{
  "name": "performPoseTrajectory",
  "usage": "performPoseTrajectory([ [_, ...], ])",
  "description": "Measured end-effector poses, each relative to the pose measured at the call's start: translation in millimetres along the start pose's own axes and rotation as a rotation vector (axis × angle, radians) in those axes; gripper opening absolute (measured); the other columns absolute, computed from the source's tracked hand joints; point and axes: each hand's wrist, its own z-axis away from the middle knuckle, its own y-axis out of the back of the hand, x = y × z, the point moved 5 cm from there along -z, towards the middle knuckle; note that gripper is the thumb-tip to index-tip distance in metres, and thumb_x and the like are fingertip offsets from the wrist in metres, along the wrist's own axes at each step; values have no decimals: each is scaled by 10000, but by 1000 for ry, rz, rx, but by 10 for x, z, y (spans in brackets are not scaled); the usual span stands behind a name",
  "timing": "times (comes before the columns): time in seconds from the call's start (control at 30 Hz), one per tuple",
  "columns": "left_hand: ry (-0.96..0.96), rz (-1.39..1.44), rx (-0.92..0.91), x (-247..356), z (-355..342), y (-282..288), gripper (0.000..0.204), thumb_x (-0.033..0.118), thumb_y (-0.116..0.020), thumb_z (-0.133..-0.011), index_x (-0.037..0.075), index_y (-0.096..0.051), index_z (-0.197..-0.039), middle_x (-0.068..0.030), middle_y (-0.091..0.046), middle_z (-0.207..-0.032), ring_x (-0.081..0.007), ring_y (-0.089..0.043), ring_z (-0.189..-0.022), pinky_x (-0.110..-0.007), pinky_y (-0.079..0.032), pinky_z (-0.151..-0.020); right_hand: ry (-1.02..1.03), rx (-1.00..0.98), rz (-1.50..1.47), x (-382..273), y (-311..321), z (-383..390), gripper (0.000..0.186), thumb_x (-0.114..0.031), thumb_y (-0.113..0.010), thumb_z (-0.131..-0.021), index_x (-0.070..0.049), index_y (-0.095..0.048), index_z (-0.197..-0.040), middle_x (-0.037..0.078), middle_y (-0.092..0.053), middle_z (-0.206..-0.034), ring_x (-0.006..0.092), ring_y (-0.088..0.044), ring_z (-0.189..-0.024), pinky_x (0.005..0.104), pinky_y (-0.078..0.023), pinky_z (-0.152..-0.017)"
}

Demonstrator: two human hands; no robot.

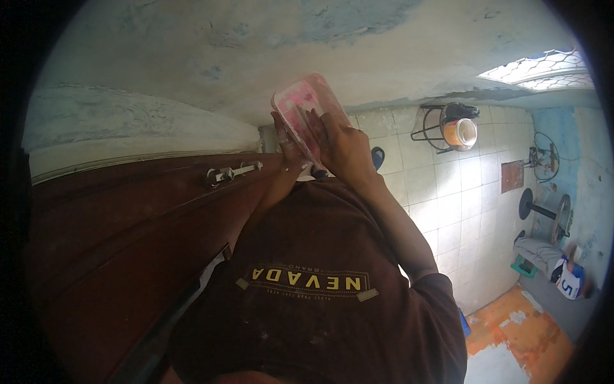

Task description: The person applies white plaster to a wall using a red scraper. The person repeatedly scoops plaster from a small pink container and spreads it across the damaged sections of the wall.

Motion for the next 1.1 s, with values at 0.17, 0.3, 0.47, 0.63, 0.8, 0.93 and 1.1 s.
performPoseTrajectory([
  [0.17, -37, -148, -24, 52, -12, 232, 688, 681, -380, -978, 88, -534, -1289, -125, -651, -1137, -274, -659, -1014, -412, -569, -886, -33, -35, -41, 74, -30, 27, 216, -139, -654, -914, -25, -554, -1067, 241, -663, -743, 449, -656, -700, 498, -499, -576],
  [0.3, -68, -203, 104, 31, 2, 73, 728, 686, -391, -971, 71, -504, -1344, -144, -631, -1216, -281, -640, -1100, -437, -543, -960, -85, -52, -88, 247, 26, 45, 186, -134, -669, -908, -2, -569, -993, 241, -650, -725, 439, -633, -650, 446, -496, -573],
  [0.47, -72, -193, 31, 46, 8, -76, 754, 672, -388, -979, 68, -445, -1426, -159, -589, -1320, -299, -601, -1193, -457, -506, -1024, -264, -82, -257, 388, 181, 45, 195, -130, -699, -917, 21, -607, -999, 118, -660, -689, 167, -602, -586, 308, -470, -565],
  [0.63, -53, -160, 46, 54, -52, 70, 801, 697, -405, -957, 90, -386, -1478, -147, -517, -1408, -321, -527, -1276, -492, -445, -1084, -403, 74, -1002, 534, 156, 103, 277, -166, -683, -955, 30, -615, -1137, 81, -711, -861, 111, -662, -766, 283, -537, -663],
  [0.8, -20, -191, 79, 148, -44, 432, 798, 691, -394, -965, 91, -376, -1491, -130, -503, -1433, -297, -513, -1302, -471, -435, -1101, -437, 99, -1266, 780, -148, 164, 378, -133, -641, -973, 57, -552, -1287, 136, -697, -1112, 139, -685, -924, 273, -572, -790],
  [0.93, 66, -155, 142, 103, -19, 674, 799, 699, -412, -954, 113, -382, -1497, -108, -506, -1440, -299, -510, -1301, -486, -428, -1101, -567, 164, -1523, 842, -454, 218, 475, -115, -580, -992, 62, -444, -1412, 133, -643, -1212, 131, -666, -955, 262, -594, -779],
  [1.1, 128, -40, 21, 55, -76, 1056, 783, 683, -431, -955, 124, -381, -1502, -112, -485, -1465, -325, -491, -1322, -508, -420, -1101, -353, -117, -2266, 913, -723, 232, 517, -81, -536, -998, 7, -377, -1482, 72, -591, -955, 88, -578, -732, 210, -526, -649],
])
